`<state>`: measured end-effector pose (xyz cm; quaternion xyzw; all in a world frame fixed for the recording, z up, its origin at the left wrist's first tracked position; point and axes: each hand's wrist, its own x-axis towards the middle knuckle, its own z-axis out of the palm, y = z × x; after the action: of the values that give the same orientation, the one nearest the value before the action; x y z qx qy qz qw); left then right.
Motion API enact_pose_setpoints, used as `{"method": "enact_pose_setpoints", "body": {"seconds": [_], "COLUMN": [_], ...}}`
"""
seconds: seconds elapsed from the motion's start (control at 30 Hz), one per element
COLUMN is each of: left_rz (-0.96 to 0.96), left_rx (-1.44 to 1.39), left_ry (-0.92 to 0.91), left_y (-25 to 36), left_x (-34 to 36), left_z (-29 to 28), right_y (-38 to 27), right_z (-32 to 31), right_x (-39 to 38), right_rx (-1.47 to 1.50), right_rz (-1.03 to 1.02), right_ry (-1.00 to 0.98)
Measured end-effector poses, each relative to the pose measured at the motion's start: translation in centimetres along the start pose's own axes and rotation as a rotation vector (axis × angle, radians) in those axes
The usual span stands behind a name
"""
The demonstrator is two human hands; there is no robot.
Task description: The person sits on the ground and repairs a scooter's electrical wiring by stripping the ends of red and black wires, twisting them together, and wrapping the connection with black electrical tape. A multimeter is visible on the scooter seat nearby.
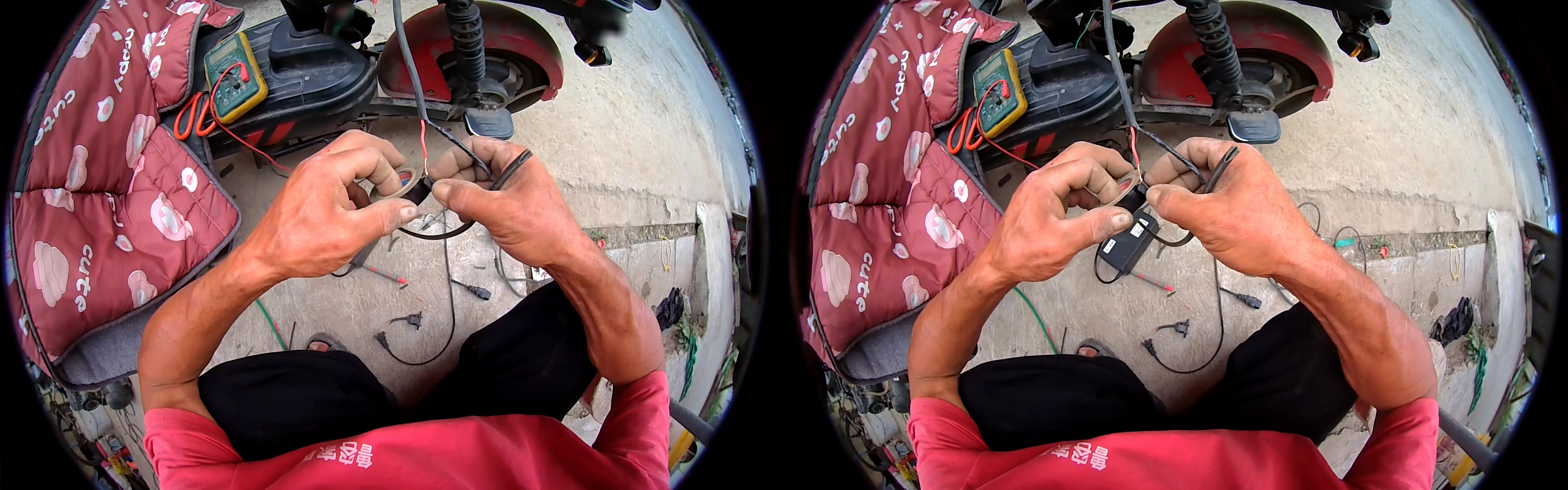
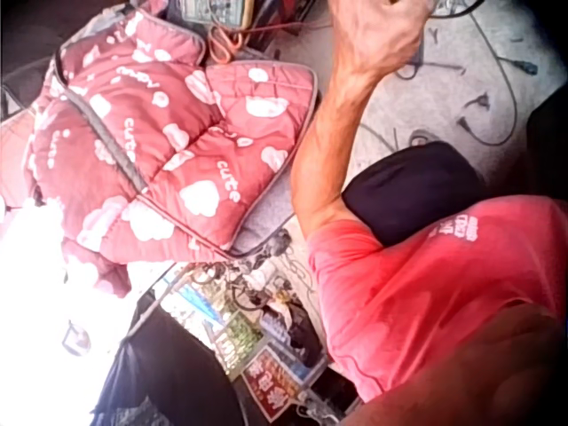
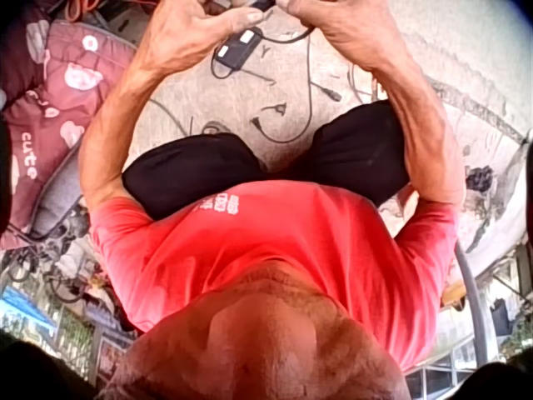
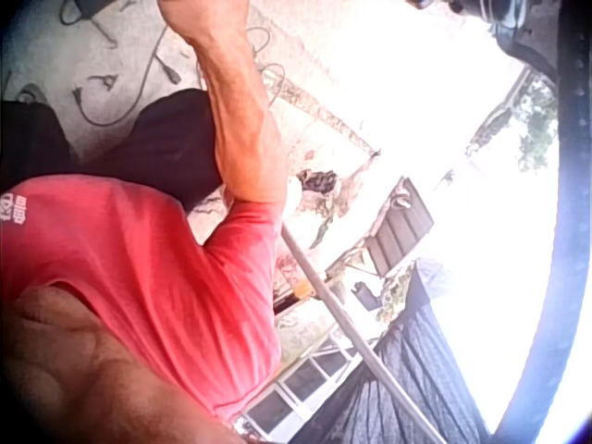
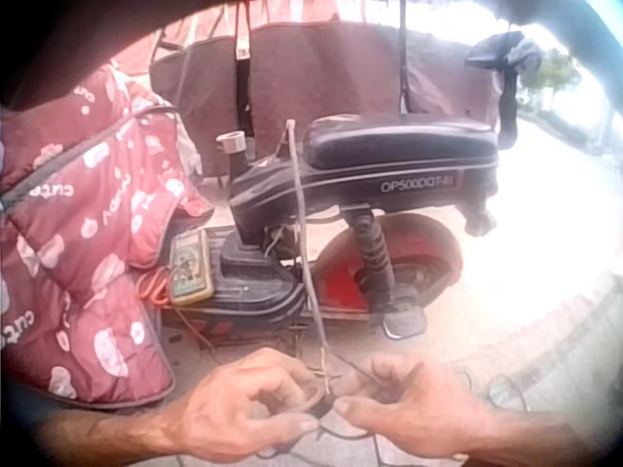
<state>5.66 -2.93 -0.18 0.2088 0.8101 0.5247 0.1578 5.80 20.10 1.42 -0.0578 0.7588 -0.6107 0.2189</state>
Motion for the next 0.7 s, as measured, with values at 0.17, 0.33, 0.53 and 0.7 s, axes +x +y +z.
{"method": "enact_pose_setpoints", "body": {"seconds": [0.17,0.33,0.53,0.7], "left_rz": [-0.009,-0.004,-0.004,-0.007], "left_rx": [-0.037,0.042,0.022,-0.094], "left_ry": [0.011,0.012,-0.012,-0.048], "left_y": [-0.5,0.0,-0.4,-1.0], "left_x": [-0.4,-0.6,-0.8,-0.4], "left_z": [-0.1,-0.4,-0.8,-1.0], "right_y": [-0.2,-0.1,0.7,0.3], "right_z": [0.3,0.2,0.1,-0.3], "right_x": [0.0,0.0,0.5,0.6], "right_rx": [-0.037,-0.180,-0.128,0.066], "right_rz": [0.000,-0.063,-0.073,0.097], "right_ry": [-0.004,0.023,0.034,0.004]}}
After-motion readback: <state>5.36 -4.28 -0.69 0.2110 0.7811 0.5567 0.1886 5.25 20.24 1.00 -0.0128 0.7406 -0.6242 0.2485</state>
